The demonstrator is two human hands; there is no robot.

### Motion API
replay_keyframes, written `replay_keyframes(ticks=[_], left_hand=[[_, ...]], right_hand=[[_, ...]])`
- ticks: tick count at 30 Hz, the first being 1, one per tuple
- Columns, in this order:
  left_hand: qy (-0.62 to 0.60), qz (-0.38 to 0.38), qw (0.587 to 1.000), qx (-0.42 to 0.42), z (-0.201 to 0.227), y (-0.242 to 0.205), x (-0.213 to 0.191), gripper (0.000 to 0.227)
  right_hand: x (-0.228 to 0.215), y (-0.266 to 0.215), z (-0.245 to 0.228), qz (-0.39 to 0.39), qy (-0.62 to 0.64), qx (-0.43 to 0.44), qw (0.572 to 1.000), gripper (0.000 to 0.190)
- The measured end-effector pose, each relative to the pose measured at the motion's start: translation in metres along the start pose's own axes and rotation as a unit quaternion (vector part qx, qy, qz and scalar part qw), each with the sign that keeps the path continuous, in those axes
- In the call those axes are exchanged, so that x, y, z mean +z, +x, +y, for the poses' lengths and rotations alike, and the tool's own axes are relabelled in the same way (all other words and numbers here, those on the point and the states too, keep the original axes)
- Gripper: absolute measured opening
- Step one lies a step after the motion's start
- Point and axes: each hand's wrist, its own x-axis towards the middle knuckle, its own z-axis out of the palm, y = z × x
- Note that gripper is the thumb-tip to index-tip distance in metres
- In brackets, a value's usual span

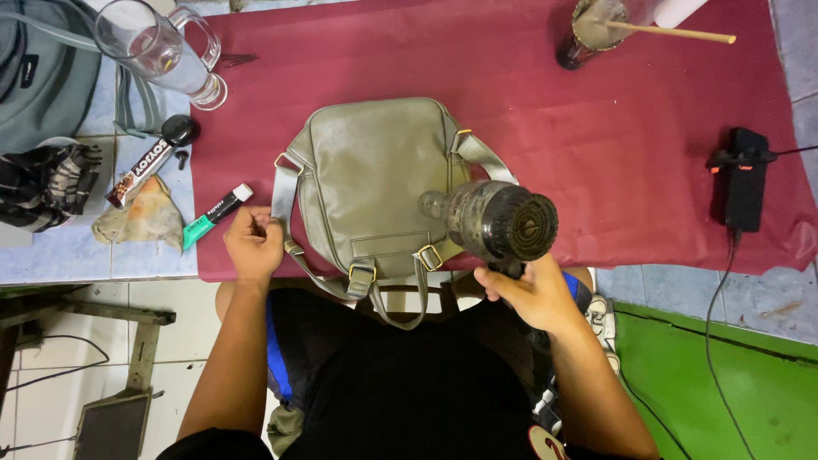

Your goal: The person applies a substance to the zipper area of a gray bag using a wooden stick, then uses a hair dryer to heat the treated area. Finally, the person rubs the bag's surface with their hands.

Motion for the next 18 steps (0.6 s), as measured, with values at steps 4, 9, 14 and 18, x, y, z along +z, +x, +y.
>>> replay_keyframes(ticks=[4,9,14,18], left_hand=[[0.005,-0.011,1.000,0.005,0.003,0.001,0.001,0.018],[0.014,-0.030,0.999,0.001,0.013,0.000,0.003,0.021],[0.072,-0.034,0.996,0.038,0.011,-0.002,0.003,0.017],[0.156,-0.043,0.985,0.068,0.004,-0.006,-0.005,0.007]], right_hand=[[0.008,0.006,-0.022,0.015,-0.005,-0.024,1.000,0.011],[0.006,0.005,-0.023,0.008,0.005,-0.024,1.000,0.013],[-0.006,0.014,-0.005,-0.014,-0.037,-0.039,0.998,0.011],[-0.023,0.029,0.017,-0.052,-0.032,-0.044,0.997,0.009]])
